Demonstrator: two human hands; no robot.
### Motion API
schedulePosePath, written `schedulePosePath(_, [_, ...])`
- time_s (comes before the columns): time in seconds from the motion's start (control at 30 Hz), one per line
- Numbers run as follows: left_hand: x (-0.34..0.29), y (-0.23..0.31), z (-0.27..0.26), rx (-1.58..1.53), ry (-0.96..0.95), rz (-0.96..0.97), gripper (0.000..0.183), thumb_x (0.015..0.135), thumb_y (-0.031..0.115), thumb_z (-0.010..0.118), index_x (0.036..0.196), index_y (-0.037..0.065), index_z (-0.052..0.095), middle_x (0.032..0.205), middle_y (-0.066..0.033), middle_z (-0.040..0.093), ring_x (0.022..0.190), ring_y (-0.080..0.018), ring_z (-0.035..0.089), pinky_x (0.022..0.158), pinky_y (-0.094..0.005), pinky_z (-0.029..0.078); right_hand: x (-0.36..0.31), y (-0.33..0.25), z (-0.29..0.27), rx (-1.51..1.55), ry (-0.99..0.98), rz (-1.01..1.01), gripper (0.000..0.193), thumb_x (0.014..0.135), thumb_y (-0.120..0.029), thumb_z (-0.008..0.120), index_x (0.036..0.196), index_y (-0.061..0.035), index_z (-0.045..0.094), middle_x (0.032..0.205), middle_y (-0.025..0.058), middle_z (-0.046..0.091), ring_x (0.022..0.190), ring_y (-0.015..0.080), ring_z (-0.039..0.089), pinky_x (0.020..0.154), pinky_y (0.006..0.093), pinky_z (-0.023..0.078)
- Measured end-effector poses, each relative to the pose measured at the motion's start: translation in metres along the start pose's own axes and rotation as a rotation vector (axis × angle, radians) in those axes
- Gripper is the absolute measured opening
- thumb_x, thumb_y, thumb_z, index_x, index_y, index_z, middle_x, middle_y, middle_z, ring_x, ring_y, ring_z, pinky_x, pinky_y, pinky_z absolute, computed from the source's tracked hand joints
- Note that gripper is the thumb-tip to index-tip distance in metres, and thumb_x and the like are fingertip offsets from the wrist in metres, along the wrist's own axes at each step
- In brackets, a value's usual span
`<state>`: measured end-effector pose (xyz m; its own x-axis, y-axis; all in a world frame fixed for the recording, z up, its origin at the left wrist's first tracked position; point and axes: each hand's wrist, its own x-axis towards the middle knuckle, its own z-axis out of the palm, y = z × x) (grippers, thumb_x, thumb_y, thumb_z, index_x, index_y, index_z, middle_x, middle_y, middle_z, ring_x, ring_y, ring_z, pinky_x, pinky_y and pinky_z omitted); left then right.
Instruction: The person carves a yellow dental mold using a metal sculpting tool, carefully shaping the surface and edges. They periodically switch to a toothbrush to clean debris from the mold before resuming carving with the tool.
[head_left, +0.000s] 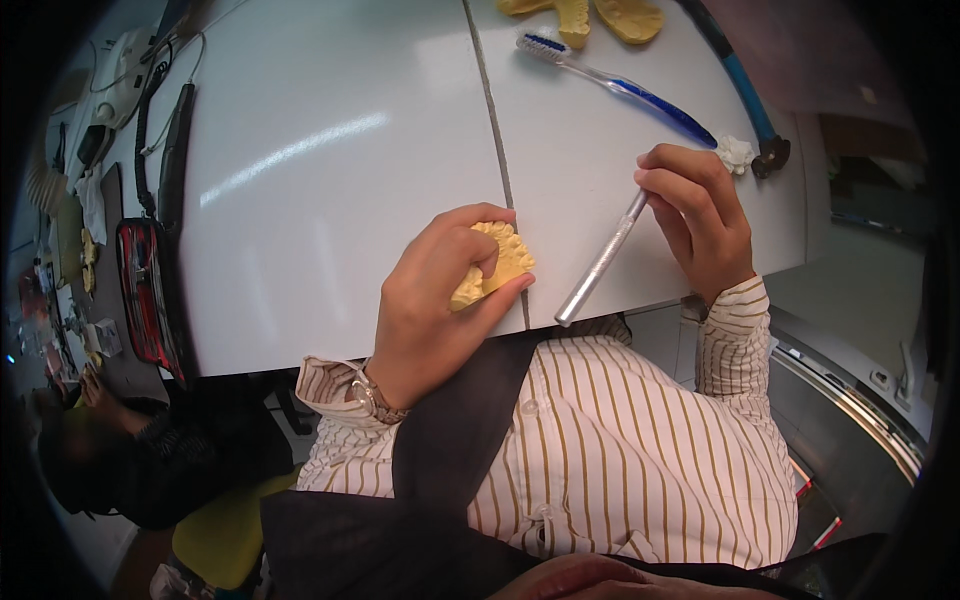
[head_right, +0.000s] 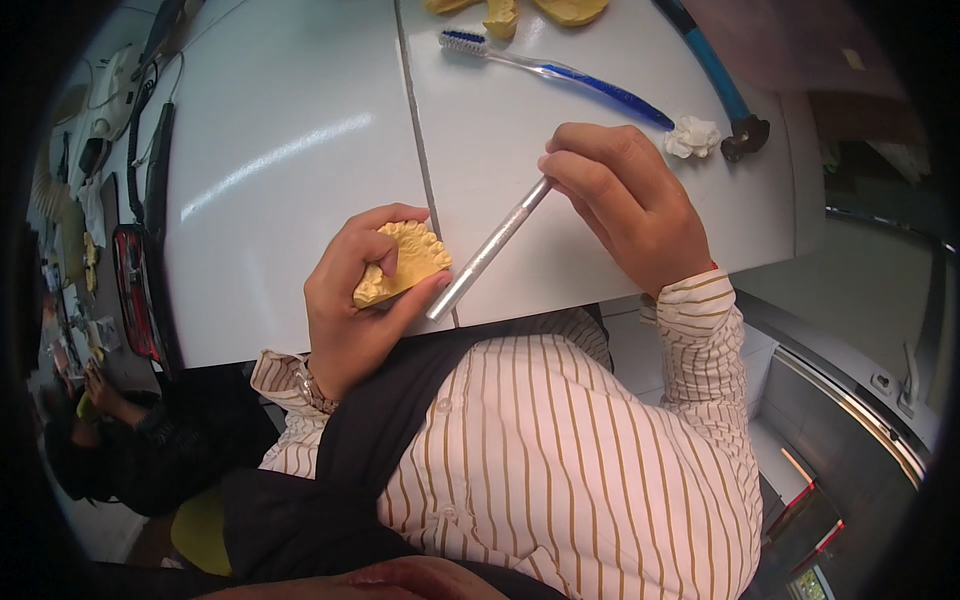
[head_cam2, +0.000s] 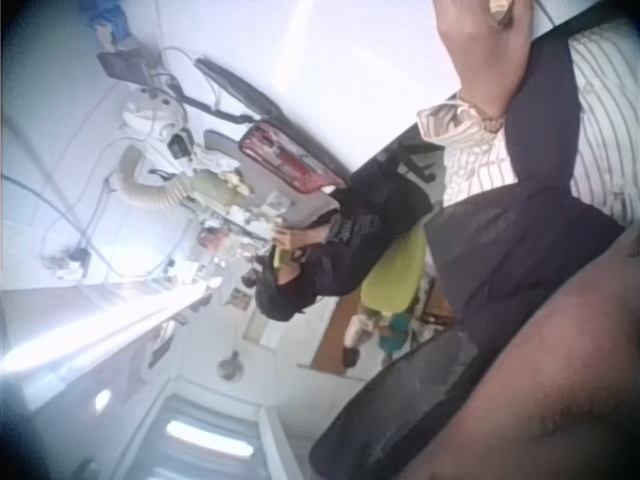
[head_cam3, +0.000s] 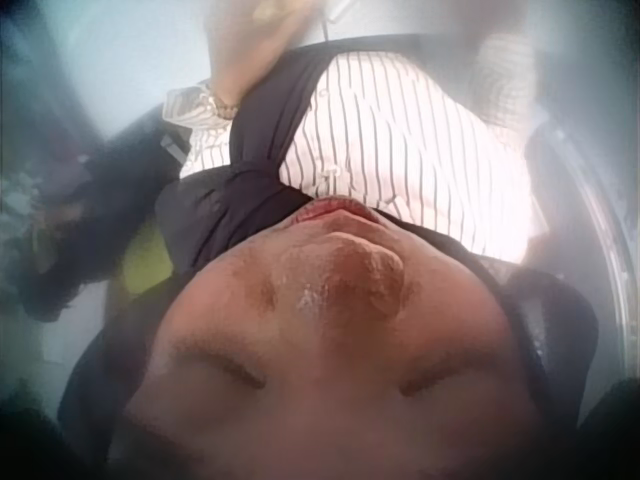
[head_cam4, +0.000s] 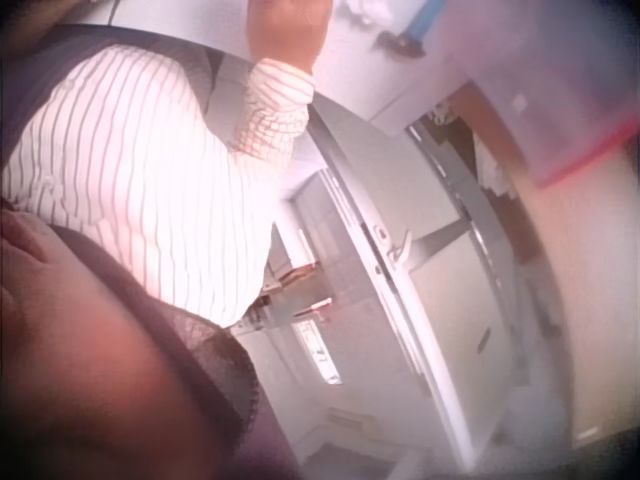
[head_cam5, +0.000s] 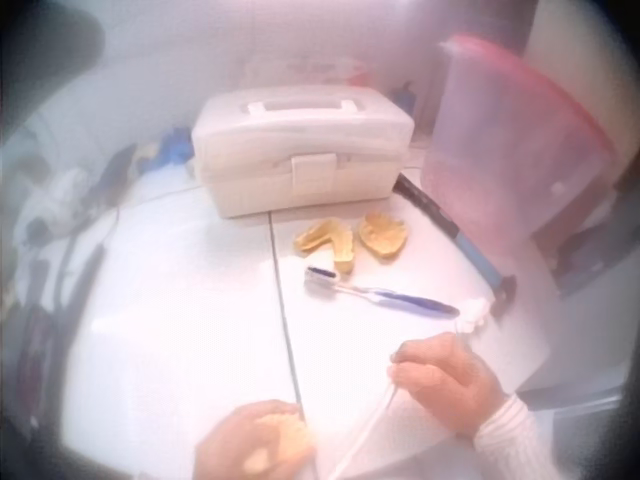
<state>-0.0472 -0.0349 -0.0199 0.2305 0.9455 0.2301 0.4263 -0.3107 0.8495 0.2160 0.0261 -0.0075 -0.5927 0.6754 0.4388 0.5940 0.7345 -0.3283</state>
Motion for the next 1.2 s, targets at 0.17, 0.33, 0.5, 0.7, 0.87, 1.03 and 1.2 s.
schedulePosePath(0.17, [0.000,-0.001,0.001,0.029,0.001,0.017,0.041,0.077,0.004,0.084,0.086,0.007,0.044,0.116,-0.0191,0.066,0.103,-0.0241,0.067,0.082,-0.0315,0.054,0.004,-0.018,0.015,0.789,0.257,0.210,0.020,0.100,0.001,0.052,0.119,-0.0010,0.046,0.114,0.0176,0.059,0.101,0.0181,0.063,0.085,0.0325,0.058])
schedulePosePath(0.33, [0.004,0.000,0.004,0.046,-0.029,0.031,0.043,0.076,0.003,0.085,0.087,0.008,0.043,0.117,-0.0203,0.066,0.104,-0.0257,0.067,0.082,-0.0325,0.055,0.003,-0.044,0.036,1.294,0.198,0.471,0.022,0.095,0.004,0.056,0.114,-0.0010,0.046,0.112,0.0168,0.059,0.102,0.0181,0.064,0.088,0.0314,0.059])
schedulePosePath(0.5, [-0.001,0.003,0.006,-0.010,0.031,-0.012,0.033,0.072,0.002,0.084,0.083,0.007,0.053,0.116,-0.0138,0.066,0.098,-0.0305,0.066,0.080,-0.0372,0.054,0.003,-0.054,0.039,1.356,0.111,0.633,0.029,0.089,0.009,0.066,0.110,-0.0014,0.047,0.107,0.0150,0.061,0.104,0.0187,0.066,0.089,0.0315,0.059])
schedulePosePath(0.7, [-0.001,0.007,0.010,-0.007,0.024,-0.047,0.031,0.071,0.006,0.084,0.086,0.009,0.057,0.115,-0.0123,0.066,0.097,-0.0296,0.065,0.079,-0.0371,0.053,-0.003,-0.053,0.033,1.014,0.050,0.492,0.029,0.087,0.002,0.074,0.104,-0.0032,0.051,0.096,0.0122,0.070,0.090,0.0188,0.072,0.076,0.0279,0.059])
schedulePosePath(0.87, [0.001,0.005,0.012,-0.012,0.024,-0.047,0.031,0.072,0.008,0.084,0.087,0.009,0.058,0.114,-0.0124,0.066,0.096,-0.0292,0.065,0.078,-0.0372,0.054,-0.007,-0.050,0.033,0.859,0.057,0.409,0.031,0.081,-0.001,0.080,0.100,-0.0037,0.056,0.095,0.0138,0.073,0.088,0.0237,0.074,0.073,0.0301,0.060])
schedulePosePath(1.03, [0.002,0.007,0.012,0.007,0.031,-0.038,0.031,0.072,0.007,0.085,0.090,0.007,0.059,0.112,-0.0143,0.066,0.094,-0.0293,0.066,0.075,-0.0360,0.055,-0.004,-0.047,0.024,0.818,-0.071,0.286,0.034,0.079,0.010,0.077,0.103,-0.0012,0.056,0.101,0.0184,0.069,0.103,0.0370,0.071,0.086,0.0404,0.062])
schedulePosePath(1.2, [0.002,0.005,0.014,0.036,0.061,-0.022,0.037,0.073,0.007,0.084,0.101,0.006,0.059,0.110,-0.0148,0.065,0.092,-0.0290,0.067,0.072,-0.0350,0.056,-0.005,-0.048,0.027,0.828,-0.066,0.205,0.036,0.079,0.011,0.076,0.107,0.0003,0.057,0.104,0.0178,0.067,0.107,0.0392,0.069,0.090,0.0400,0.062])
